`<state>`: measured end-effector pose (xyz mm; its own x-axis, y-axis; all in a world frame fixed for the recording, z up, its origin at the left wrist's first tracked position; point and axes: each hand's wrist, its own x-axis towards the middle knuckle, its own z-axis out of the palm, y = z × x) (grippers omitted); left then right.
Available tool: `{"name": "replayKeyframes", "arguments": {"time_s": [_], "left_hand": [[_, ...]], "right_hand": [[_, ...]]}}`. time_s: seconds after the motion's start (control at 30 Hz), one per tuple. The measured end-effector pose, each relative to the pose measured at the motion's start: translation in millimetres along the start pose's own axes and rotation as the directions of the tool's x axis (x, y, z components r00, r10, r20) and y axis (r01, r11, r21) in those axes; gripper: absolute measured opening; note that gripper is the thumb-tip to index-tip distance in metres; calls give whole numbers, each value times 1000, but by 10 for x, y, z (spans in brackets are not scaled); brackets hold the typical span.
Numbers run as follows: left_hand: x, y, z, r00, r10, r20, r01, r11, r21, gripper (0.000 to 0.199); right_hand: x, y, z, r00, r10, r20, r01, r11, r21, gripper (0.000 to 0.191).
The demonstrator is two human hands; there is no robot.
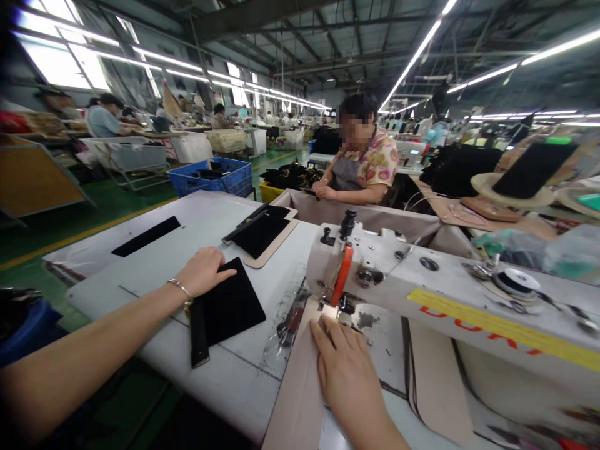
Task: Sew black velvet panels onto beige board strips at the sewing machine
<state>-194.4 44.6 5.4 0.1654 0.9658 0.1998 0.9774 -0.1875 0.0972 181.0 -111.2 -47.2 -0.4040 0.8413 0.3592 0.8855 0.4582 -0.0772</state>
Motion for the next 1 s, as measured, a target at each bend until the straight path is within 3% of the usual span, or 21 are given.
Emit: {"name": "replayKeyframes", "arguments": {"time_s": [0.1, 0.17, 0.3, 0.4, 0.53, 0.67, 1.0], "left_hand": [[1, 4, 32, 999, -15, 36, 17, 997, -76, 35], [-76, 140, -45, 998, 45, 42, -35, 975, -218, 38], [-247, 820, -218, 952, 306, 23, -249, 815, -524, 35], [-294, 1423, -149, 854, 511, 100, -367, 727, -581, 31], [-238, 1877, 126, 887, 434, 159, -274, 771, -574, 11], [-154, 1992, 246, 900, 401, 171, -248, 793, -556, 10], [-92, 2067, 219, 913, 360, 194, -226, 840, -494, 15]], "right_hand": [[7, -38, -46, 999, 34, 5, -35, 999, 22, 49], [17, -57, -75, 998, 60, 15, -61, 998, 35, 48], [36, -85, -115, 996, 81, 41, -84, 995, 57, 48], [42, -101, -127, 995, 88, 35, -91, 992, 82, 48], [47, -112, -123, 994, 110, 25, -112, 988, 107, 51], [52, -109, -117, 993, 108, 39, -111, 990, 88, 56], [57, -112, -115, 986, 141, 86, -146, 988, 57, 63]]}}
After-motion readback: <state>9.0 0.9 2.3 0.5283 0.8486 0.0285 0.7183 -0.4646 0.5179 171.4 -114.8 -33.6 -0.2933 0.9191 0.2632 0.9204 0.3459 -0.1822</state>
